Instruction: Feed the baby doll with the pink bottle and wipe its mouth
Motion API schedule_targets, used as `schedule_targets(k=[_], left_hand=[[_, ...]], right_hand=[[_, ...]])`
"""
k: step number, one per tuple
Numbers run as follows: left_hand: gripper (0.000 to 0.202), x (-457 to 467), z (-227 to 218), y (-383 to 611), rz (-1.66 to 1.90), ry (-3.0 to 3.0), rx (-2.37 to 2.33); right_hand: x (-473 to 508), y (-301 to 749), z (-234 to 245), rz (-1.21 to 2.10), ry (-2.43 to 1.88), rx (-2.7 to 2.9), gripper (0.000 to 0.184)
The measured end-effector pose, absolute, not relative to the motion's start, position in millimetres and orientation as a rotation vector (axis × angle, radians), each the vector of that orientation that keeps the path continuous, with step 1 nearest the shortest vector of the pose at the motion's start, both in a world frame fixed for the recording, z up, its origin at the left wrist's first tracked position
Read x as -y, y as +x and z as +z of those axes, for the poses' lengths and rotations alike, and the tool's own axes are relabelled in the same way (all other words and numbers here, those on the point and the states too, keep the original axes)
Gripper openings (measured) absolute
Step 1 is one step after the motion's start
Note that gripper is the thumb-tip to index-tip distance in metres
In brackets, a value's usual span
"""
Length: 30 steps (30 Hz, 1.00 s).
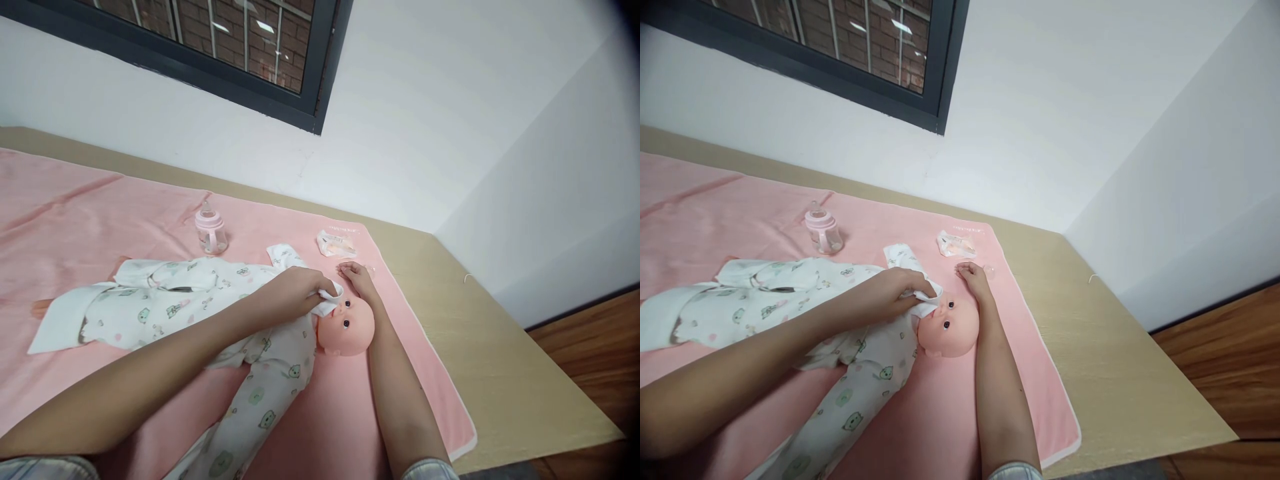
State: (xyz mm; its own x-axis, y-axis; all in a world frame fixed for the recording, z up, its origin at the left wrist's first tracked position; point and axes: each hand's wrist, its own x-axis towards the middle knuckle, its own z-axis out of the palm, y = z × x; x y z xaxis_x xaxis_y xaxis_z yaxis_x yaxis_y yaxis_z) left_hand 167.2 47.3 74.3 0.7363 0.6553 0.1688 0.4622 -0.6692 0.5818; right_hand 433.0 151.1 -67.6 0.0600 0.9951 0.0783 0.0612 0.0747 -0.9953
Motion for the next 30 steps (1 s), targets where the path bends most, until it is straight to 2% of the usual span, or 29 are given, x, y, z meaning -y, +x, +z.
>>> schedule_targets(k=[10, 19, 30], left_hand=[[0.037, -50, 78, 166, 0.514, 2.499, -0.88], [0.025, -44, 83, 164, 0.439, 2.539, -0.732], [0.018, -41, 72, 173, 0.421, 2.579, -0.837]], right_hand=[[-150, 433, -64, 1.091, -1.222, 1.236, 0.028], [-152, 434, -70, 1.084, -1.224, 1.231, 0.029], [-152, 433, -68, 1.082, -1.228, 1.238, 0.028]])
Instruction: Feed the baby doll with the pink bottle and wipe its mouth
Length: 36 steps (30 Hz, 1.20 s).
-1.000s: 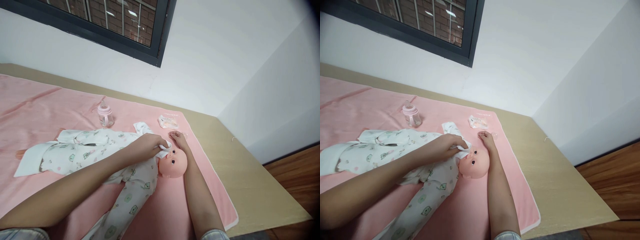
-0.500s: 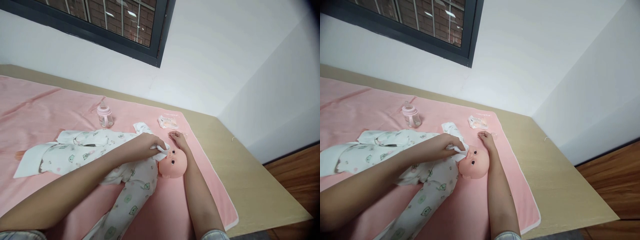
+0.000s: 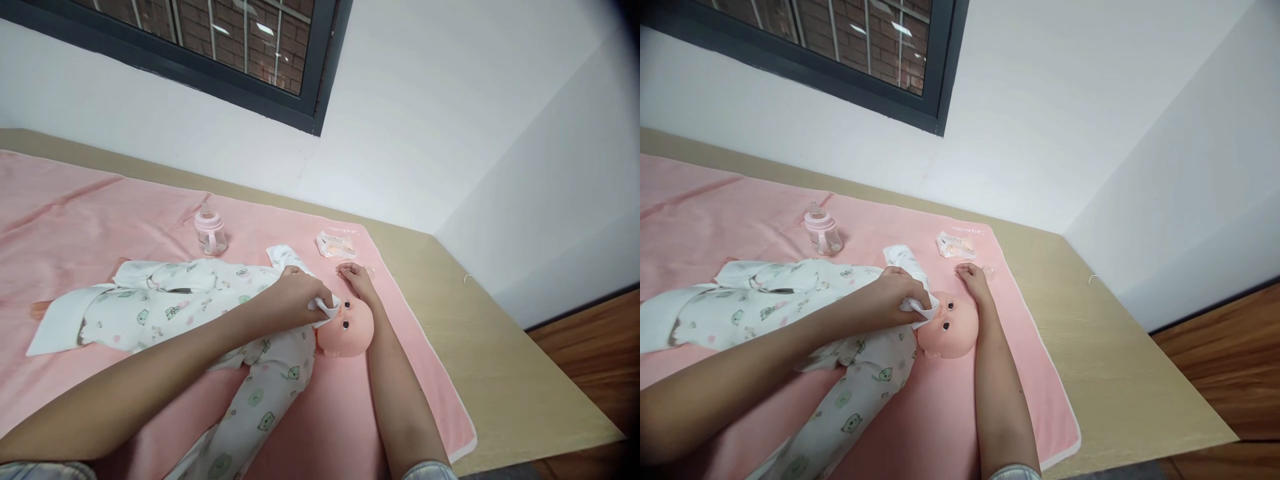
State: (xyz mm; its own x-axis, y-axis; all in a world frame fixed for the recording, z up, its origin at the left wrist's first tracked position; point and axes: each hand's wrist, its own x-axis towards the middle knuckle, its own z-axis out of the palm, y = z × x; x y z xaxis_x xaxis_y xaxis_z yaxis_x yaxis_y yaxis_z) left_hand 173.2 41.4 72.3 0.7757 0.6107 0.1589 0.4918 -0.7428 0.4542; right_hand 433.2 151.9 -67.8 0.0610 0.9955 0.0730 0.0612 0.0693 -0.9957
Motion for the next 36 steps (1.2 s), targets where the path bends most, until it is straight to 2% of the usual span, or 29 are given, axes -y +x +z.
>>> schedule_targets(k=[36], left_hand=[[0.018, -50.1, 69.9, 168.6, 0.495, 2.593, -0.937]], right_hand=[[-149.2, 433.4, -65.6, 1.09, -1.248, 1.238, 0.026]])
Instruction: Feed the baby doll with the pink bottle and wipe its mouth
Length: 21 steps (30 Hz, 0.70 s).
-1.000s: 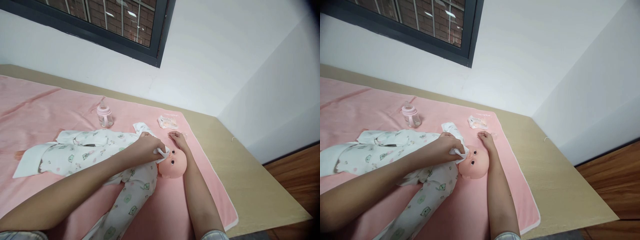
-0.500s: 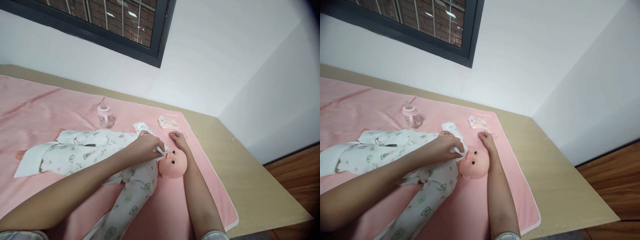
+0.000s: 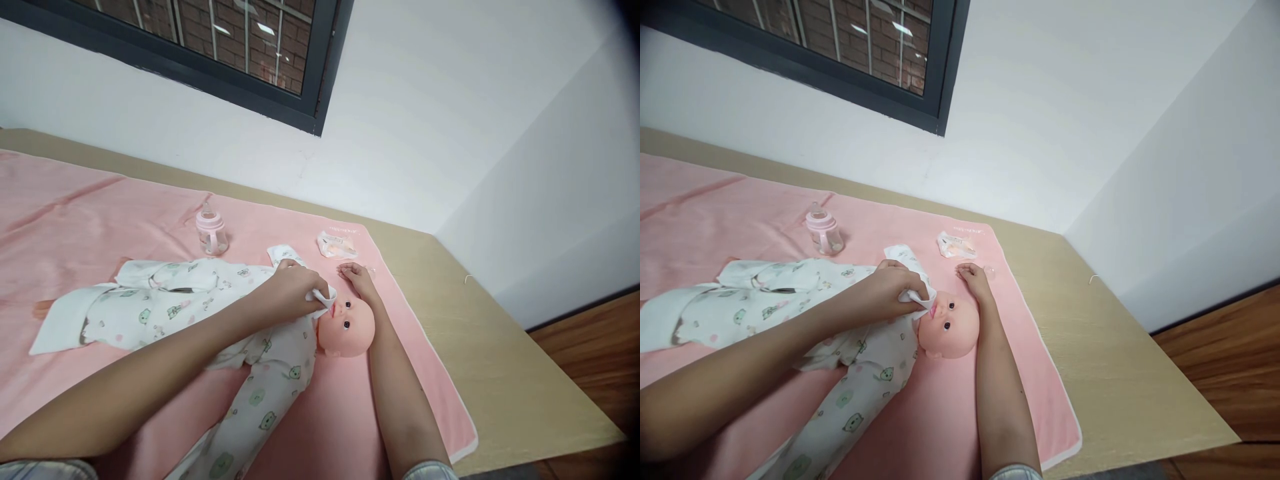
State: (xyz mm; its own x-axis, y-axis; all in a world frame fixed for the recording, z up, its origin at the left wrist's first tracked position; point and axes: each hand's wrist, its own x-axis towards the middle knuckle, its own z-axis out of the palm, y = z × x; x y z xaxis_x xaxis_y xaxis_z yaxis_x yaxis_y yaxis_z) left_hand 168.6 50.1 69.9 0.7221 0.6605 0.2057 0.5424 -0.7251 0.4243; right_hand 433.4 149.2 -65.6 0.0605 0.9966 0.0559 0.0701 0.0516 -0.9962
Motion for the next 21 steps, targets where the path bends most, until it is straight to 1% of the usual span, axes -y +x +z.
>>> schedule_targets(k=[21], left_hand=[[0.023, -53.5, 70.3, 170.6, 0.529, 2.574, -0.947]], right_hand=[[-148.7, 432.6, -64.8, 1.091, -1.237, 1.236, 0.025]])
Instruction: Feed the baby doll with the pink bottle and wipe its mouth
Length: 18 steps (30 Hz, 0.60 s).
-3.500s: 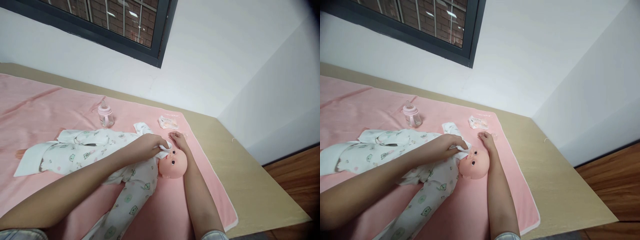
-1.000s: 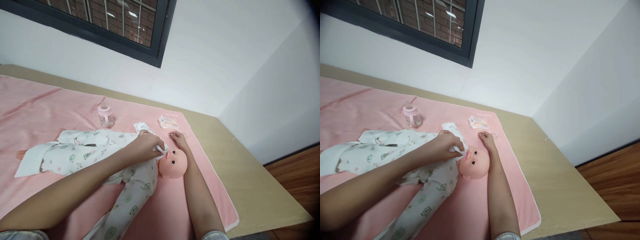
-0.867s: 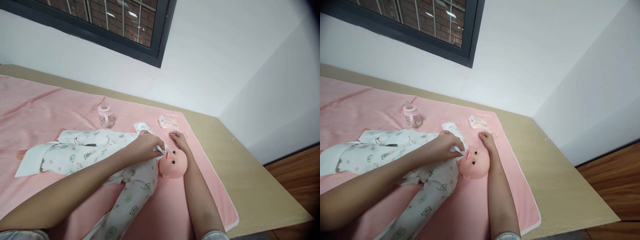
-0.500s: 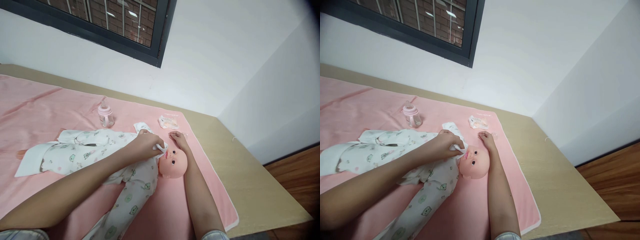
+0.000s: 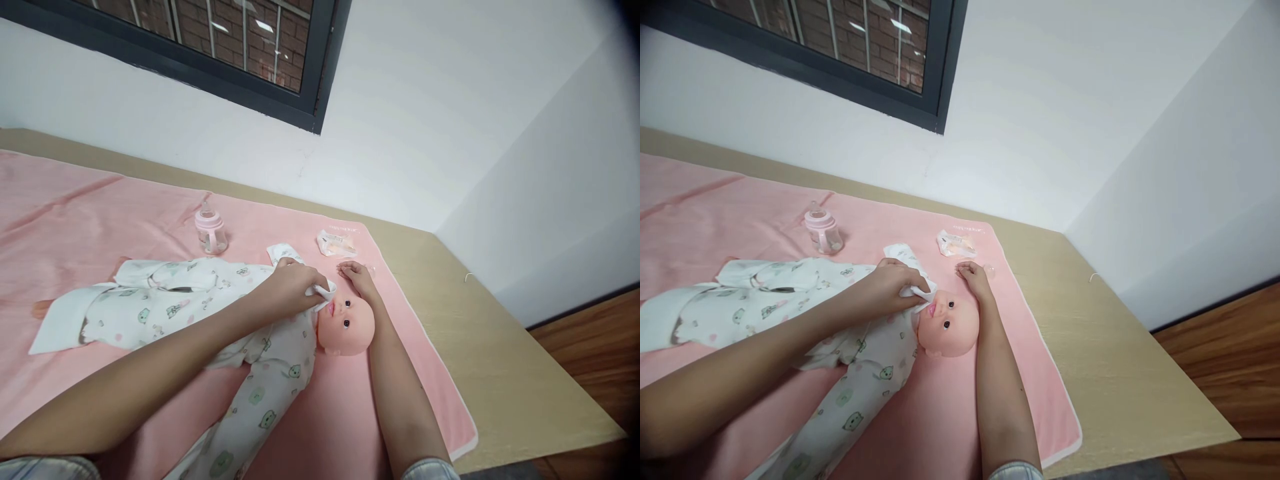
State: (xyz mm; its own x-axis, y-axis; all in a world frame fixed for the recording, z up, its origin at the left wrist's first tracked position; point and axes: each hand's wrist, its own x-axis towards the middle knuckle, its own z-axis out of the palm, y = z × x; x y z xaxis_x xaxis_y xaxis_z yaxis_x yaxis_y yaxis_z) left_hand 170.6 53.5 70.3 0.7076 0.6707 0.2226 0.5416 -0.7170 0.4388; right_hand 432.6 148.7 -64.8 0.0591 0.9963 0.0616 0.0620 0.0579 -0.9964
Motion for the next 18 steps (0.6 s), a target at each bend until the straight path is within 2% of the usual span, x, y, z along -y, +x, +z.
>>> schedule_targets(k=[18], left_hand=[[0.033, -55.5, 68.4, 170.4, 0.62, 2.483, -0.908]], right_hand=[[-146.7, 431.3, -62.2, 1.089, -1.245, 1.221, 0.027]])
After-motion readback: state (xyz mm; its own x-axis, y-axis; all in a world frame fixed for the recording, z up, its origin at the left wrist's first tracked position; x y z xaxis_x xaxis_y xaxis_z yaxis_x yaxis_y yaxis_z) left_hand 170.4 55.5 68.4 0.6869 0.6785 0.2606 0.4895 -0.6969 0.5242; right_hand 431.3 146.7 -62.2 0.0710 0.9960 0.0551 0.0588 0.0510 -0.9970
